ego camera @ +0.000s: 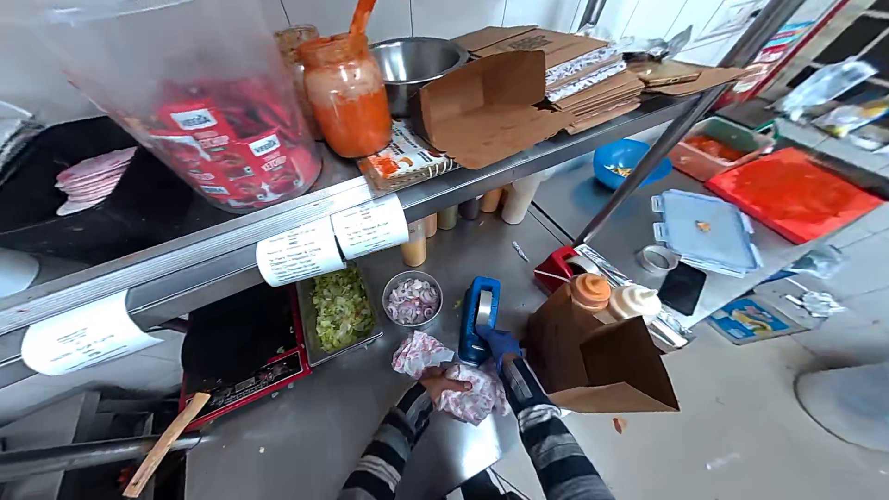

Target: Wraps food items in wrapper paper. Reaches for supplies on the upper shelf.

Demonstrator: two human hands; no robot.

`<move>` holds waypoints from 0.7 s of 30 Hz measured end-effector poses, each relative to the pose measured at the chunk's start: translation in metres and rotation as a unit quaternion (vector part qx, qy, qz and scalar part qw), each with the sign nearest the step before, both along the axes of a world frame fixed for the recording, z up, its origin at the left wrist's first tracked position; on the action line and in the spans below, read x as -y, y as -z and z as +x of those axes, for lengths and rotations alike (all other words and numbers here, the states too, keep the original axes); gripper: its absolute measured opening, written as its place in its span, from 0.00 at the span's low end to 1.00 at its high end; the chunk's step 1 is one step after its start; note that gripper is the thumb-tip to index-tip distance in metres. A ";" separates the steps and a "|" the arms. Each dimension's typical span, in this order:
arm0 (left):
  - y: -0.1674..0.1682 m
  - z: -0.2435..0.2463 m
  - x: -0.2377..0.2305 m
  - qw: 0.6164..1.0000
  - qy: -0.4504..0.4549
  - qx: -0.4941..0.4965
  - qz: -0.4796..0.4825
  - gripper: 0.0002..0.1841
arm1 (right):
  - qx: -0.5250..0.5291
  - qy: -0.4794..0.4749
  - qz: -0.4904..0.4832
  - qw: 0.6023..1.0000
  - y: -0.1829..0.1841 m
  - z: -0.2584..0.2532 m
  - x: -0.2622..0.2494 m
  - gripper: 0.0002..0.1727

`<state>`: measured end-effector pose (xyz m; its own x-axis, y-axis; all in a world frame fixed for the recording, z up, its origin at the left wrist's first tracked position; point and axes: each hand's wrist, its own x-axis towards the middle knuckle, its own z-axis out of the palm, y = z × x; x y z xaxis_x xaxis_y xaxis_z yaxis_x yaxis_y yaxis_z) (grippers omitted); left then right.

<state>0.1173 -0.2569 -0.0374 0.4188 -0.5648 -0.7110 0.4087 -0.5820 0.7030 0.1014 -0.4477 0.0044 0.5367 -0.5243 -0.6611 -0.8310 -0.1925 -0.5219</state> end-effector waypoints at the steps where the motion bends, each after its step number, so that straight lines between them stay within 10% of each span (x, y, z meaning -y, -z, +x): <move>1: -0.001 0.005 0.005 1.000 0.019 -0.006 0.000 0.32 | -0.001 -0.009 0.000 1.000 -0.003 0.003 0.001 0.18; 7: -0.020 0.011 0.030 0.995 0.024 0.003 0.102 0.31 | 0.254 0.111 0.101 0.955 -0.043 -0.101 -0.051 0.07; 11: -0.010 0.004 0.027 0.996 -0.065 -0.034 0.054 0.32 | 0.243 0.087 0.159 0.953 -0.025 -0.166 -0.095 0.05; 16: -0.009 0.007 0.022 0.996 -0.060 -0.053 0.038 0.30 | 0.127 0.117 0.181 0.968 0.029 -0.153 -0.090 0.05; 21: -0.021 0.002 0.019 0.986 -0.112 -0.123 -0.030 0.22 | 0.180 0.367 0.266 0.873 0.026 -0.114 -0.079 0.09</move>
